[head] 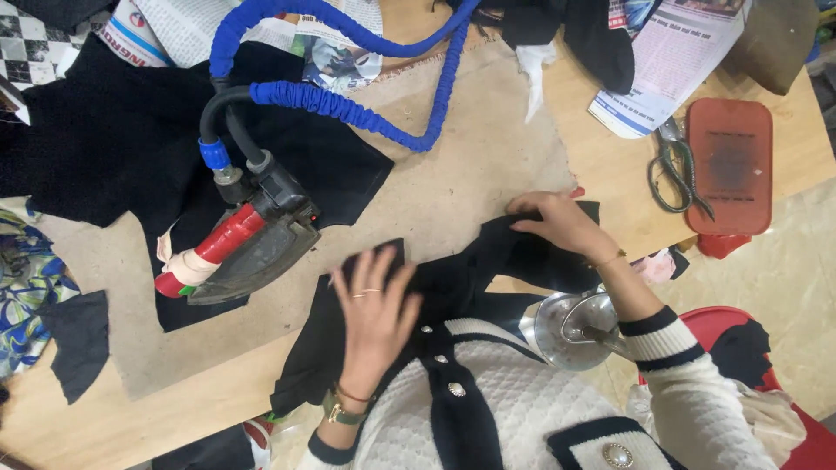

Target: Ironing and trimming black fabric components on a factory workbench using a steam iron and scissors.

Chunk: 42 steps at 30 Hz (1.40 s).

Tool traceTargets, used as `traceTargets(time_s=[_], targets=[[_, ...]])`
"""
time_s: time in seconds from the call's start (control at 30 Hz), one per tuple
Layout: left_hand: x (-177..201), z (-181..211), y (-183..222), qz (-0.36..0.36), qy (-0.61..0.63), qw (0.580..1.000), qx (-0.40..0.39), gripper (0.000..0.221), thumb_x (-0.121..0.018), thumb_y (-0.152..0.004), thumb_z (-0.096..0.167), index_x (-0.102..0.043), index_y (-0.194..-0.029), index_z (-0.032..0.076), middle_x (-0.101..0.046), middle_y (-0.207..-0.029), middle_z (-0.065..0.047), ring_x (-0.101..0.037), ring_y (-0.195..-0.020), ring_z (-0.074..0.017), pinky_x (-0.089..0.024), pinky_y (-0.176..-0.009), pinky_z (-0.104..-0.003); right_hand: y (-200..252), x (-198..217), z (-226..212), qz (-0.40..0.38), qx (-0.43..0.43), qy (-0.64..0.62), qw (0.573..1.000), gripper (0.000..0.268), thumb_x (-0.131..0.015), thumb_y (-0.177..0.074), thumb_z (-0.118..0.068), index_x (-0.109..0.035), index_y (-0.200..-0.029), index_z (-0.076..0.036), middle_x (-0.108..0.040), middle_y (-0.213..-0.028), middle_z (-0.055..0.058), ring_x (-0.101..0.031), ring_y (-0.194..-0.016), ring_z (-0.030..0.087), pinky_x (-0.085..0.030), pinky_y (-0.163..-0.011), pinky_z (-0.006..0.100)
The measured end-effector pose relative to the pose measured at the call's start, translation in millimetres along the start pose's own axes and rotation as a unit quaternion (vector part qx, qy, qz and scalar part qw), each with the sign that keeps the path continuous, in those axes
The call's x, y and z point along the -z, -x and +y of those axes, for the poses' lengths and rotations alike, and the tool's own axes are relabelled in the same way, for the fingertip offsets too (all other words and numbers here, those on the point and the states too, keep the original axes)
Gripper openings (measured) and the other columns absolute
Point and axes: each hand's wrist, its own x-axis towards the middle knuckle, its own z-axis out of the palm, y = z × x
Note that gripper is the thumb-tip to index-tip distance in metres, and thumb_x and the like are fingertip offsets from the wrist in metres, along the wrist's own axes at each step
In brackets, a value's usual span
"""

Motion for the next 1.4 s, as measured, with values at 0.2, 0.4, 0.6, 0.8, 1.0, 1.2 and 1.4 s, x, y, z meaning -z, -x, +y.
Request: traceTargets(time_s=[0.2, 0.4, 0.6, 0.8, 1.0, 1.2, 1.4], targets=[[-29, 14, -28, -0.150, 0.099, 0.980, -0.088, 0.079, -0.086, -0.074, 0.040, -0.056, -0.140, 0.008, -0.066, -0.120, -0.020, -0.046, -0.137, -0.0387, -0.002, -0.113, -0.078, 7, 26, 20, 0.181, 0.131, -0.012, 0.975, 0.013, -0.076, -0.096, -0.011, -0.074, -0.108, -0.013, -0.074, -0.102, 0.005, -0.069, -0.104, 0.028, -0.051, -0.099, 0.041], [-47, -15, -36, 0.035, 0.128, 0.991, -0.034, 0.016, -0.069, -0.096, 0.024, -0.072, -0.093, 0.009, -0.074, -0.084, -0.009, -0.073, -0.092, -0.0261, -0.028, -0.117, -0.059, 24, 47, 38, 0.430, 0.267, 0.067, 0.860, 0.008, -0.084, -0.101, -0.003, -0.077, -0.105, -0.003, -0.066, -0.105, 0.012, -0.061, -0.101, 0.035, -0.048, -0.095, 0.043], [-39, -22, -41, -0.028, 0.054, 0.994, 0.094, 0.020, -0.069, -0.097, 0.028, -0.070, -0.109, 0.012, -0.074, -0.084, -0.005, -0.074, -0.089, -0.0239, -0.037, -0.110, -0.060, 48, -3, 89, 0.281, 0.124, 0.211, 0.928, 0.012, -0.076, -0.096, -0.012, -0.068, -0.103, -0.018, -0.064, -0.127, 0.007, -0.060, -0.119, 0.031, -0.046, -0.099, 0.043], [-35, -17, -44, -0.029, 0.012, 0.994, 0.103, 0.033, -0.073, -0.094, 0.027, -0.061, -0.122, 0.014, -0.068, -0.087, -0.003, -0.072, -0.086, -0.0241, -0.040, -0.104, -0.061, 61, -22, 76, 0.301, 0.019, 0.120, 0.946, 0.020, -0.074, -0.100, -0.011, -0.069, -0.120, -0.013, -0.062, -0.121, 0.015, -0.063, -0.114, 0.038, -0.049, -0.097, 0.048], [-10, 8, -27, -0.027, 0.031, 0.998, -0.047, 0.047, -0.081, -0.084, 0.026, -0.063, -0.124, 0.012, -0.059, -0.109, -0.010, -0.059, -0.114, -0.0346, -0.023, -0.112, -0.070, 38, -47, 47, 0.178, 0.062, 0.100, 0.977, 0.064, -0.080, -0.082, -0.012, -0.059, -0.141, -0.026, -0.051, -0.146, 0.017, -0.051, -0.134, 0.044, -0.037, -0.114, 0.057], [-31, 1, 6, -0.156, 0.249, 0.937, -0.191, 0.027, -0.075, -0.085, 0.028, -0.072, -0.109, 0.019, -0.073, -0.100, -0.003, -0.070, -0.101, -0.0258, -0.049, -0.099, -0.050, 15, -51, 72, 0.219, 0.078, 0.209, 0.950, 0.020, -0.071, -0.097, -0.020, -0.071, -0.116, -0.022, -0.053, -0.144, 0.004, -0.042, -0.138, 0.025, -0.034, -0.107, 0.041], [-39, -14, 4, -0.109, -0.048, 0.986, -0.121, 0.080, -0.087, -0.071, 0.033, -0.054, -0.140, 0.011, -0.056, -0.119, -0.015, -0.059, -0.101, -0.0323, -0.050, -0.080, -0.044, 12, -5, 84, 0.226, 0.117, -0.002, 0.967, 0.012, -0.073, -0.096, -0.011, -0.073, -0.105, -0.020, -0.070, -0.131, 0.000, -0.056, -0.131, 0.027, -0.040, -0.107, 0.042]])
